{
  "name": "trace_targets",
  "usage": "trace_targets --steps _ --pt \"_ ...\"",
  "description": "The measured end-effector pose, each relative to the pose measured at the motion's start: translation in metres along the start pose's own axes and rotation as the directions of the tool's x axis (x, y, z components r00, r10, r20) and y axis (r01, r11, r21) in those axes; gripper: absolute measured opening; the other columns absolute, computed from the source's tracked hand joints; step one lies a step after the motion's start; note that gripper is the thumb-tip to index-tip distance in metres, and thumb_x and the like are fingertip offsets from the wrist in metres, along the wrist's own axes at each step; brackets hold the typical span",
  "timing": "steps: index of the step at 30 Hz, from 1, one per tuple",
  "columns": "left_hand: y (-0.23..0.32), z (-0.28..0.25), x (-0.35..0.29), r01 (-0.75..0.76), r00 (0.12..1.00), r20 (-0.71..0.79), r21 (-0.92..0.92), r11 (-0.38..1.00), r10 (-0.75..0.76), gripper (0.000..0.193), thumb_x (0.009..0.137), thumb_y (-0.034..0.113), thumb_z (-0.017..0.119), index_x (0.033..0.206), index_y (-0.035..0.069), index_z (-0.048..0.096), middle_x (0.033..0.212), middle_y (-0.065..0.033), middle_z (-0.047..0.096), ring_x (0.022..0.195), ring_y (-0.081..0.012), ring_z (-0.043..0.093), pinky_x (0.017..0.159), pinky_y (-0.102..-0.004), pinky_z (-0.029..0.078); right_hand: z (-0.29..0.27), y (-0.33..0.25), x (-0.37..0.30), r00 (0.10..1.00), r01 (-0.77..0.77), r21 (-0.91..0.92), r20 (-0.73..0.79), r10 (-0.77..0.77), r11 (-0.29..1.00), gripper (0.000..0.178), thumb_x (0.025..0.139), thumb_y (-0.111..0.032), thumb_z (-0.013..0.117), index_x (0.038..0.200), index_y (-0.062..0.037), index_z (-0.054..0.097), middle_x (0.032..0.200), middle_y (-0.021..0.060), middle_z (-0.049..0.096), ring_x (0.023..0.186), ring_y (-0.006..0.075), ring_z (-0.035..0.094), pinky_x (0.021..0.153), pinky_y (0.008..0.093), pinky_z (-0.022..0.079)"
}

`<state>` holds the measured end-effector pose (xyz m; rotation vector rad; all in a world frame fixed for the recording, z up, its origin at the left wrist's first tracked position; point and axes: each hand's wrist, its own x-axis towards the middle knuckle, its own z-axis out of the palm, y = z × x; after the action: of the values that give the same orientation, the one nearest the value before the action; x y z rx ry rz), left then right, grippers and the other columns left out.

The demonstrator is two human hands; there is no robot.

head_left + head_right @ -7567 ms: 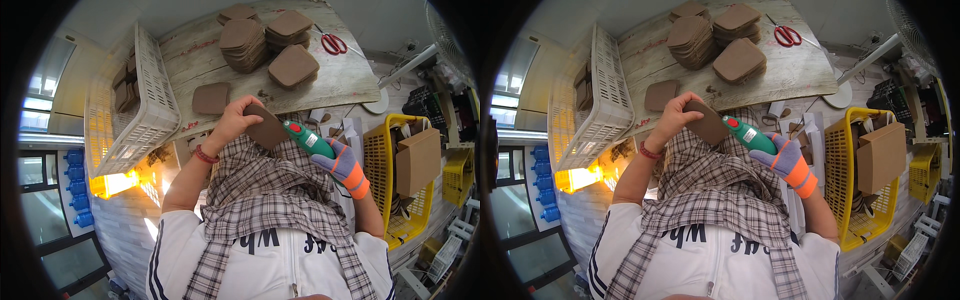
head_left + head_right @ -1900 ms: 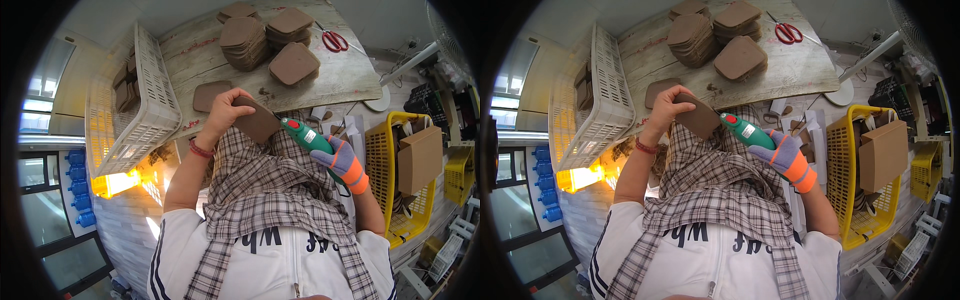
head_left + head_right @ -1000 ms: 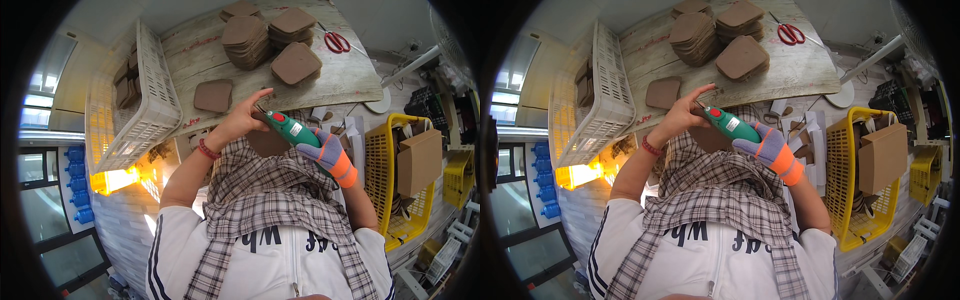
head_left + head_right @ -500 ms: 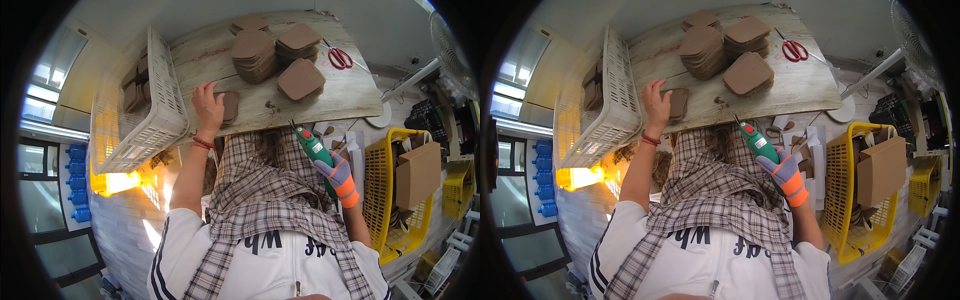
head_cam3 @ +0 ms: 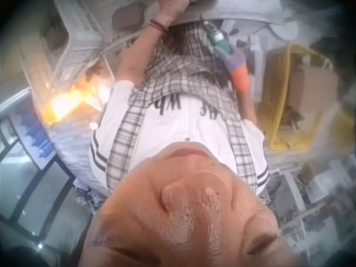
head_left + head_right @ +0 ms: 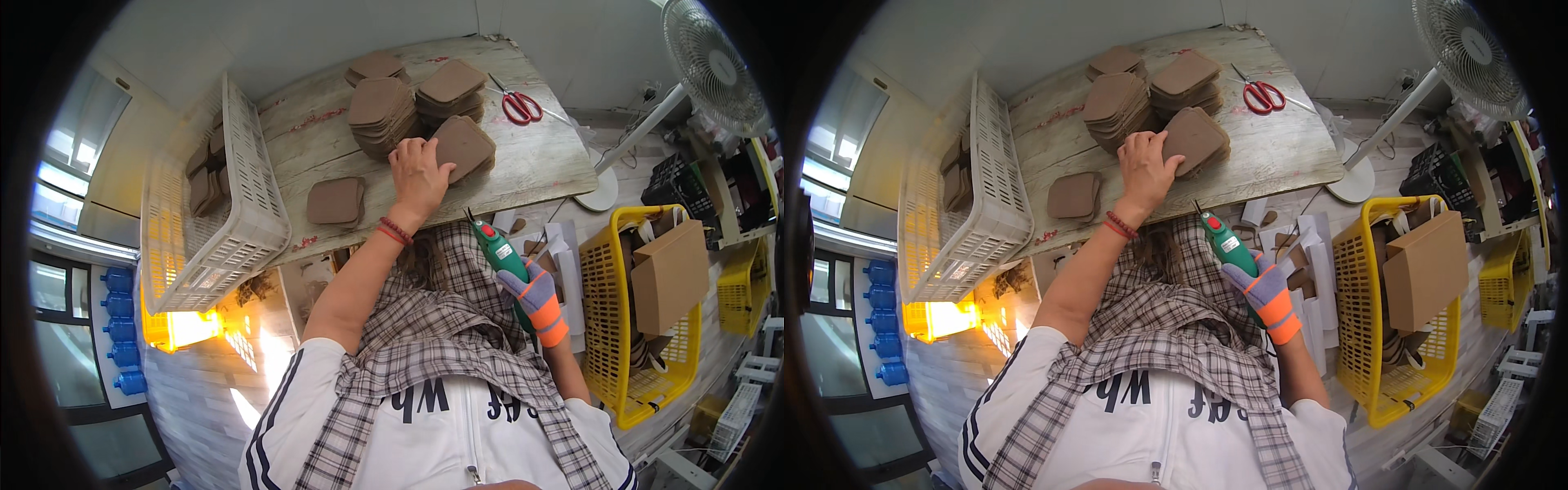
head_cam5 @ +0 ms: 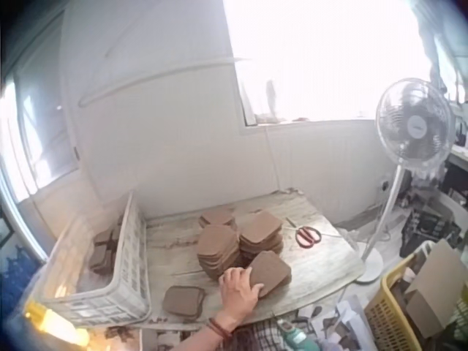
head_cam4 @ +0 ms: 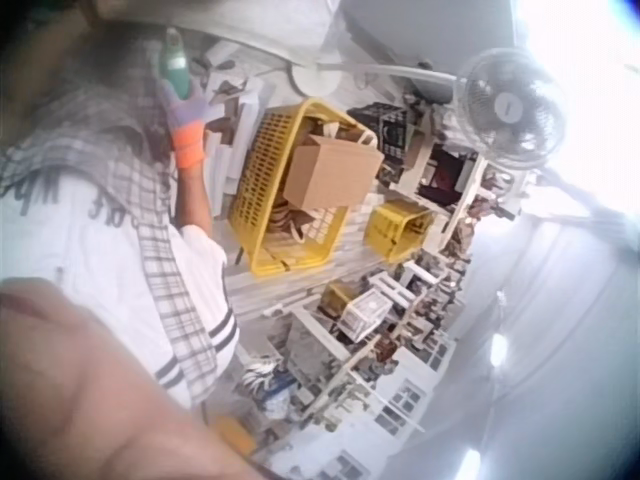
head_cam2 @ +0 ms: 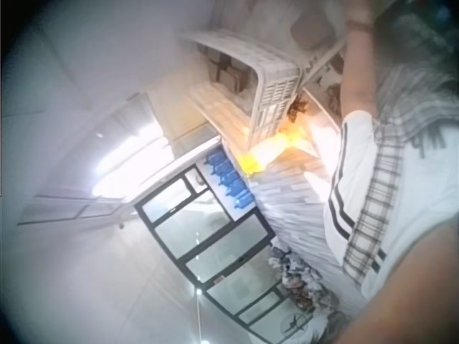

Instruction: The person uses a rotary tool to trim the edges of stacked brown cardboard pieces on a workbench. They handle each piece one at a time, rotating it to smooth the perimeter, then place it back on the stack.

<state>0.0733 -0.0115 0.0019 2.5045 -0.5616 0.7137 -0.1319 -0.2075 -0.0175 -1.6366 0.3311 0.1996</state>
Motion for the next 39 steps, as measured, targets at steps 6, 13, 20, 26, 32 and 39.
trace_targets --steps 6,13,20,26,32,39 --pt "0.007 -0.003 0.011 0.106 0.994 0.006 -0.048 0.993 -0.106 0.048 0.060 0.022 0.081 0.100 0.008 0.059 0.097 -0.0071 0.051 0.097 -0.0272 0.045 0.087 -0.0418 0.034 0.001 -0.011 0.000 1.000 -0.027 0.067 -0.011 0.028 0.997 0.042 0.080 -0.025 0.073 0.108 0.0024 0.057 0.069 0.0022 0.061 0.056 0.0062 0.054 0.048 0.0218 0.042" --pt "-0.005 0.002 0.021 0.199 0.980 0.064 -0.186 0.962 -0.190 0.040 0.059 0.018 0.081 0.087 0.009 0.054 0.081 -0.0051 0.054 0.084 -0.0242 0.049 0.079 -0.0392 0.038 0.003 -0.018 0.003 0.999 -0.011 0.148 -0.038 0.017 0.989 0.041 0.081 -0.023 0.073 0.109 0.0023 0.056 0.070 0.0025 0.061 0.056 0.0068 0.055 0.049 0.0207 0.044" --pt "-0.007 -0.021 0.017 0.328 0.782 0.311 -0.942 -0.067 -0.541 0.026 0.083 0.011 0.068 0.099 0.003 0.049 0.099 -0.0047 0.056 0.091 -0.0141 0.054 0.079 -0.0303 0.046 0.006 -0.033 0.008 0.999 0.007 0.148 -0.039 -0.002 0.989 0.040 0.081 -0.023 0.072 0.108 0.0009 0.056 0.071 0.0028 0.061 0.056 0.0071 0.055 0.047 0.0214 0.044" --pt "0.021 -0.034 -0.002 0.168 0.747 0.417 -0.872 -0.460 -0.517 0.035 0.086 -0.004 0.058 0.118 0.003 0.047 0.119 -0.0080 0.055 0.109 -0.0211 0.054 0.096 -0.0359 0.046 0.021 -0.056 0.010 0.995 0.042 0.156 -0.097 -0.027 0.987 0.033 0.082 -0.023 0.072 0.101 -0.0006 0.057 0.069 0.0028 0.061 0.055 0.0071 0.055 0.047 0.0213 0.043" --pt "0.031 -0.033 -0.010 0.137 0.793 0.399 -0.853 -0.504 -0.459 0.041 0.082 -0.012 0.055 0.119 0.005 0.049 0.121 -0.0082 0.055 0.113 -0.0226 0.053 0.099 -0.0377 0.045 0.023 -0.068 0.006 0.994 0.070 0.195 -0.092 -0.052 0.978 0.032 0.083 -0.022 0.071 0.102 -0.0003 0.057 0.068 0.0031 0.060 0.054 0.0078 0.055 0.048 0.0208 0.042" --pt "0.028 -0.029 -0.018 0.211 0.830 0.400 -0.870 -0.445 -0.388 0.042 0.080 -0.014 0.055 0.118 0.004 0.050 0.119 -0.0096 0.058 0.110 -0.0229 0.056 0.096 -0.0377 0.047 0.021 -0.072 0.003 0.993 0.089 0.202 -0.100 -0.070 0.975 0.032 0.083 -0.022 0.071 0.101 0.0002 0.057 0.067 0.0036 0.060 0.053 0.0080 0.055 0.048 0.0207 0.042"
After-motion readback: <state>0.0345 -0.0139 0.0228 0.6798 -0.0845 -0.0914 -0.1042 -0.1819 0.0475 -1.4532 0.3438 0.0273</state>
